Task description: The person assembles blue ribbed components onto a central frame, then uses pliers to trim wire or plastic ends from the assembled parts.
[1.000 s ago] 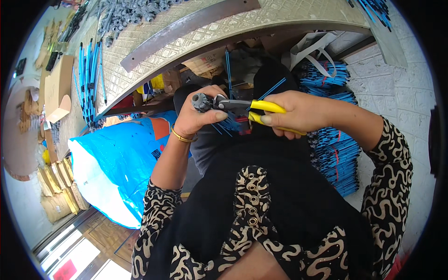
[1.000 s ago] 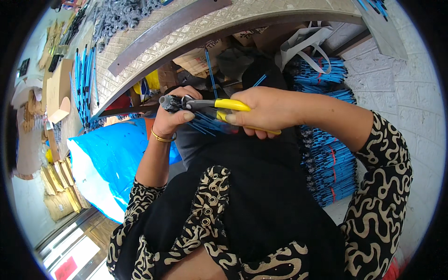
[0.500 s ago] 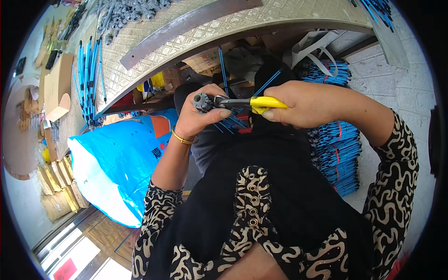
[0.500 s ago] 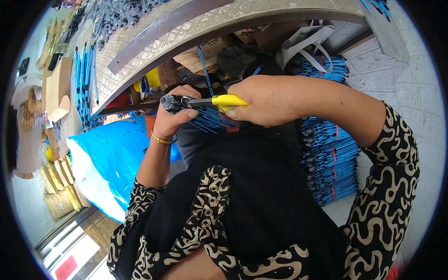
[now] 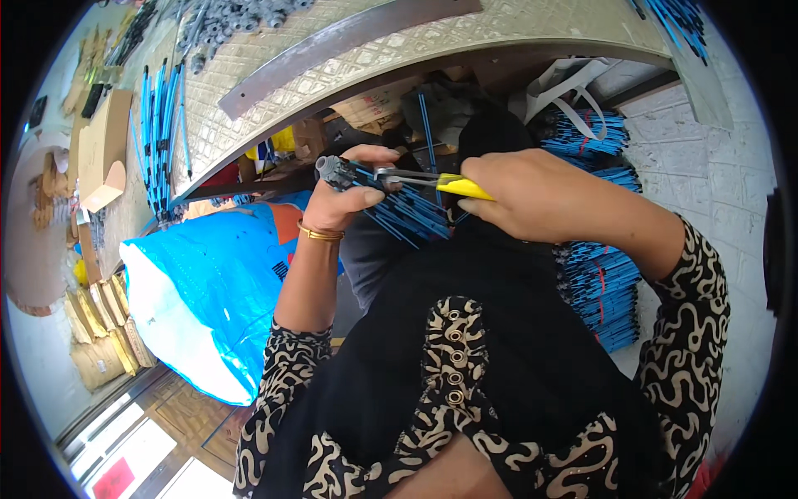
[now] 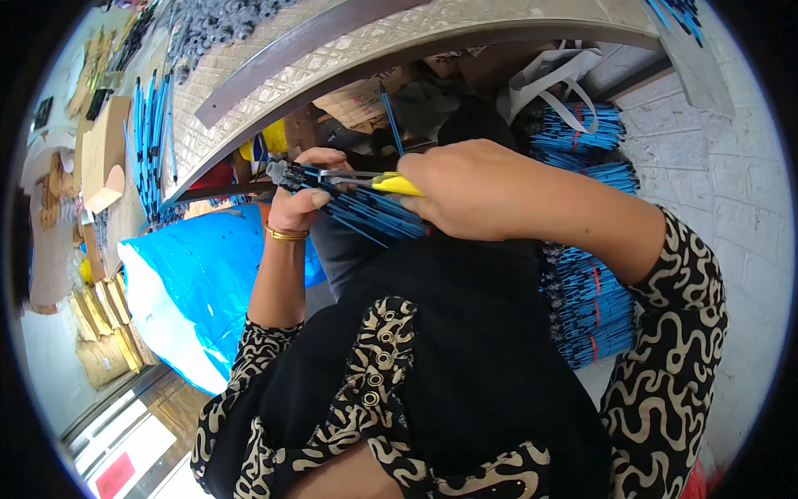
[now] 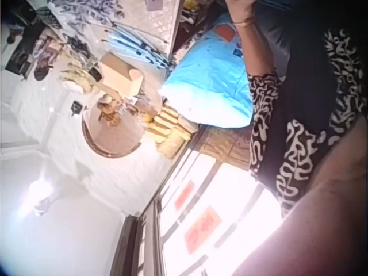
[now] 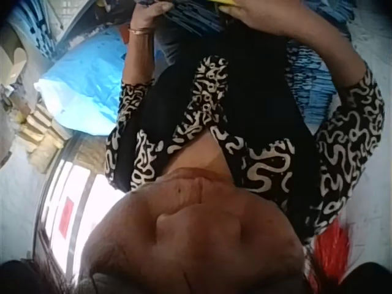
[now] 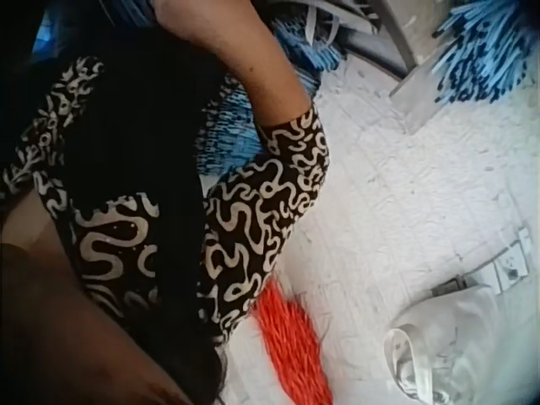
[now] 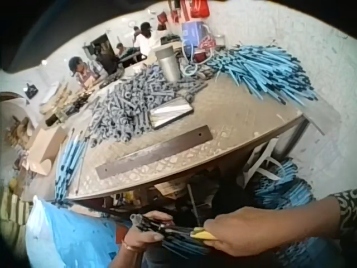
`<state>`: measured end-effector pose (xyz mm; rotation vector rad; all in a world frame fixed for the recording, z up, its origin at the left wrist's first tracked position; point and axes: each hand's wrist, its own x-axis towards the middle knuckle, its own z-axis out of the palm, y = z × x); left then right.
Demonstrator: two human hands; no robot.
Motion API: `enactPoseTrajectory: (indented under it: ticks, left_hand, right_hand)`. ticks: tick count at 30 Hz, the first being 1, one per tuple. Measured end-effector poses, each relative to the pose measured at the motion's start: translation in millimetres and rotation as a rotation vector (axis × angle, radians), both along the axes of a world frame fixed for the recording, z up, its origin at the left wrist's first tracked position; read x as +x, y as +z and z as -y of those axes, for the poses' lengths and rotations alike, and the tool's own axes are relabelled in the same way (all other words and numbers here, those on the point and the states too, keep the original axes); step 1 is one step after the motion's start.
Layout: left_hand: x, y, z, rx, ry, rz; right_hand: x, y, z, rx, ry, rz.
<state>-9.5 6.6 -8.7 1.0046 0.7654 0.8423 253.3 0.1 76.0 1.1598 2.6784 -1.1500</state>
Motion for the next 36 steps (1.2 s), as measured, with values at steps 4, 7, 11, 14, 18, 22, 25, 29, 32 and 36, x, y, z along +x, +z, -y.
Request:
enactPoseTrajectory:
  ticks: [4, 7, 11, 14, 18, 22, 25, 29, 32, 36]
  left_hand:
    - [-12, -7, -2, -0.027, -0.050, 0.093]
    - [-14, -11, -3, 0.005, -0.088, 0.143]
    - [-10, -12, -4, 0.032, -0.109, 0.160]
    - [-2, -4, -2, 0.022, -0.051, 0.075]
    - [26, 13, -11, 0.056, -0.164, -0.004]
    - [70, 28, -28, 0.126, -0.520, -0.193]
    - [108, 48, -24, 0.262, -0.684, -0.228]
    - [104, 47, -13, 0.240, -0.776, -0.124]
    - [53, 62, -16, 0.231, -0.516, -0.061]
    - [-45, 74, -28, 0.302, 0.107, 0.338]
  right_hand:
    - [-4, 7, 0, -0.187, -0.055, 0.023]
    - [-5, 8, 1, -0.241, -0.079, 0.039]
    - [-1, 9, 3, -0.275, -0.116, 0.007]
    - [12, 12, 4, -0.373, -0.317, -0.122]
    - [74, 3, -22, 0.297, -0.612, -0.132]
    - [129, -15, -77, 0.753, -0.679, 0.029]
    - [135, -10, -101, 0.815, -0.699, 0.282]
    - [100, 12, -78, 1.098, -0.521, 0.091]
    - [79, 24, -32, 0.940, -0.492, -0.098]
    - [70, -11, 12, 0.607, -0.383, -0.153]
